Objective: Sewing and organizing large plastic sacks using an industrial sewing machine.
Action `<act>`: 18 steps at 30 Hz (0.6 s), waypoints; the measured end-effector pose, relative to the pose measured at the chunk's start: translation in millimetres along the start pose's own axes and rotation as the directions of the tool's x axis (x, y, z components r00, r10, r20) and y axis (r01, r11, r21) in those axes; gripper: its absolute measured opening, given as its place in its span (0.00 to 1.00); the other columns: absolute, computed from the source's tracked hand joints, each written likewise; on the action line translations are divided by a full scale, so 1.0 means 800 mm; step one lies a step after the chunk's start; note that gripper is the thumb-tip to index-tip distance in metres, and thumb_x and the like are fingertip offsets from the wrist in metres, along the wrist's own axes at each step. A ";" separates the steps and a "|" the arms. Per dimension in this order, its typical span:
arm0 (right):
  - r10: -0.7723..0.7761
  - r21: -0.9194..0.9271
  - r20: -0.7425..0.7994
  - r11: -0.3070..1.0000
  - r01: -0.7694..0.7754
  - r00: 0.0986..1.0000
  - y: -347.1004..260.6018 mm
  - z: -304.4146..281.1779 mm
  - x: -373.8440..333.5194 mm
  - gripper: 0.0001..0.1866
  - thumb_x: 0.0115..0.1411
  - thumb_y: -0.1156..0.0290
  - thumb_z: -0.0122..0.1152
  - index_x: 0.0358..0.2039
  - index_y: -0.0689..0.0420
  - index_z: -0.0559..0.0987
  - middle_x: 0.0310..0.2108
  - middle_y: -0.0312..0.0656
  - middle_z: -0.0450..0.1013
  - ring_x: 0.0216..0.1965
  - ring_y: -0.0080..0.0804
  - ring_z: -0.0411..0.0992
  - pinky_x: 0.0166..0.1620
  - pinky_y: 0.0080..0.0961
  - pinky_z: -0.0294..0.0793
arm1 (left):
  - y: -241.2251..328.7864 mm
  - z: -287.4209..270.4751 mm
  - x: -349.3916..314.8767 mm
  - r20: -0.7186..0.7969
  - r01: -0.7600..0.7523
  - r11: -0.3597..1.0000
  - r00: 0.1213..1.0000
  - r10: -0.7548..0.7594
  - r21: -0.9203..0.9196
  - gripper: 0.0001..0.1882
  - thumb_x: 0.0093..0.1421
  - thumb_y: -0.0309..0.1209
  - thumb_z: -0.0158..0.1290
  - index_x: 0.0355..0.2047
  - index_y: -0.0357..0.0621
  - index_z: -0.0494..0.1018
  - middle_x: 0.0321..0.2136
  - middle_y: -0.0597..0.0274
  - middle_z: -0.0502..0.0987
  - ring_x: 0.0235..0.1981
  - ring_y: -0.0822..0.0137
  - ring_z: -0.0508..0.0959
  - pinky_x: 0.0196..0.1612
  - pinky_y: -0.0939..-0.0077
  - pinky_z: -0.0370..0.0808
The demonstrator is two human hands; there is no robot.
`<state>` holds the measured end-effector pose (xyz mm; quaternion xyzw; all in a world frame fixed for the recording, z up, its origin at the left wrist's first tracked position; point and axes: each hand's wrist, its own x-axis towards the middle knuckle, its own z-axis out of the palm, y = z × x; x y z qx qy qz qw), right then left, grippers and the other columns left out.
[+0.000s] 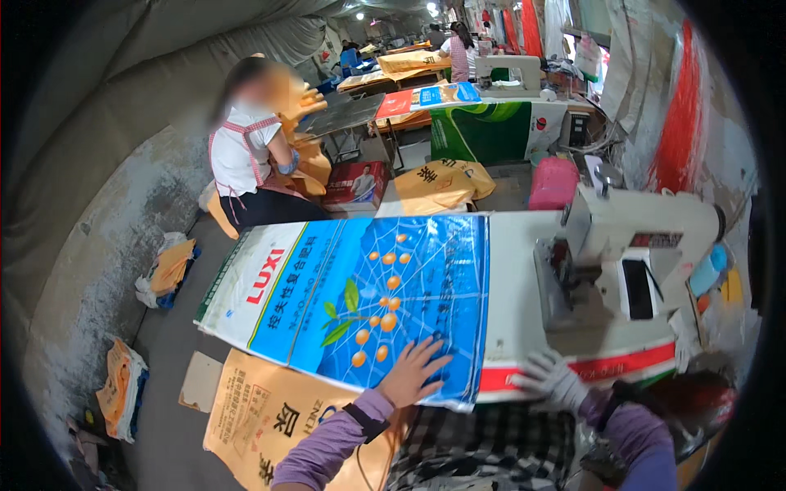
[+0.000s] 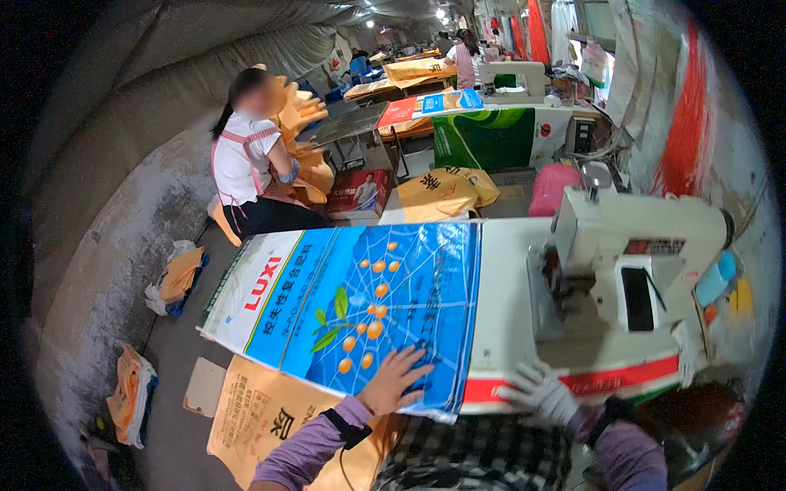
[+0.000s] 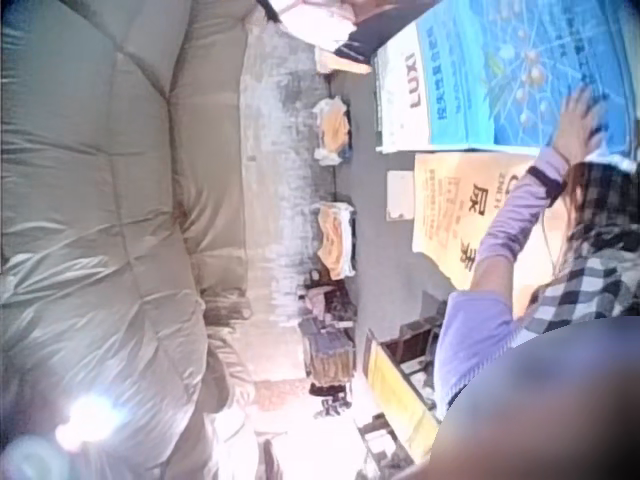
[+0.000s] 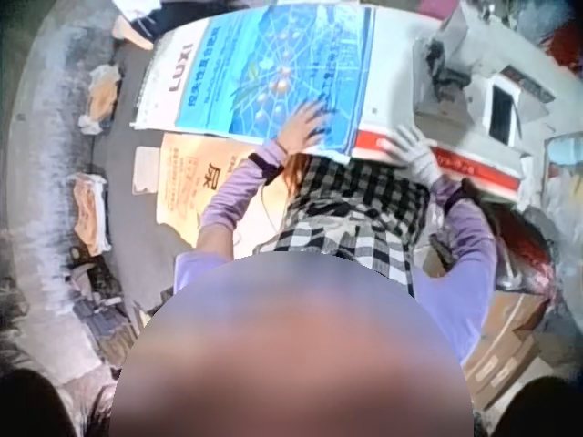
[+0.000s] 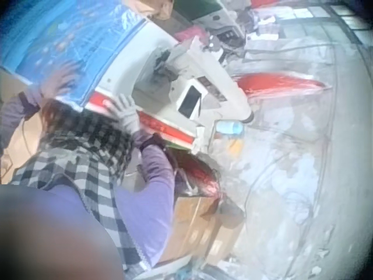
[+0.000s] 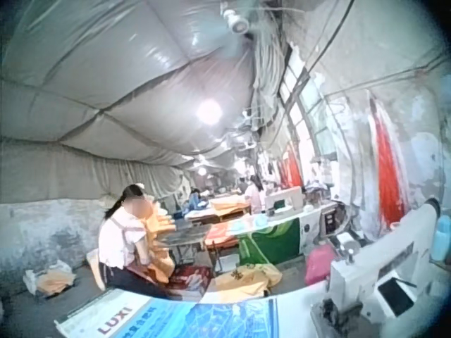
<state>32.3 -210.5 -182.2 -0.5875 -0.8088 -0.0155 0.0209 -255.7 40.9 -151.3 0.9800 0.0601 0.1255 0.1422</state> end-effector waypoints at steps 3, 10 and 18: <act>0.023 0.218 -0.040 0.976 -0.014 0.999 0.006 -0.002 0.003 0.41 0.45 0.48 0.66 0.61 0.44 0.65 0.57 0.41 0.63 0.59 0.44 0.61 0.61 0.54 0.55 | -0.011 0.038 0.011 0.116 0.072 0.997 0.990 -0.074 0.021 0.30 0.62 0.43 0.50 0.64 0.57 0.60 0.66 0.54 0.56 0.68 0.50 0.53 0.66 0.43 0.49; 0.052 0.360 0.013 0.931 -0.054 0.999 0.036 -0.023 -0.002 0.34 0.50 0.47 0.63 0.56 0.47 0.71 0.57 0.43 0.66 0.59 0.42 0.64 0.61 0.52 0.56 | -0.002 0.030 0.030 0.223 0.220 0.975 0.952 -0.208 -0.027 0.29 0.58 0.39 0.52 0.62 0.62 0.63 0.65 0.60 0.59 0.67 0.57 0.56 0.65 0.47 0.52; 0.085 0.446 -0.008 0.892 -0.072 0.996 0.047 -0.012 0.001 0.38 0.45 0.50 0.70 0.56 0.48 0.71 0.57 0.46 0.64 0.60 0.40 0.61 0.61 0.51 0.58 | 0.045 0.112 -0.021 -0.300 0.467 0.834 0.784 -0.544 -0.293 0.33 0.43 0.27 0.58 0.54 0.54 0.71 0.58 0.50 0.67 0.59 0.47 0.67 0.62 0.48 0.61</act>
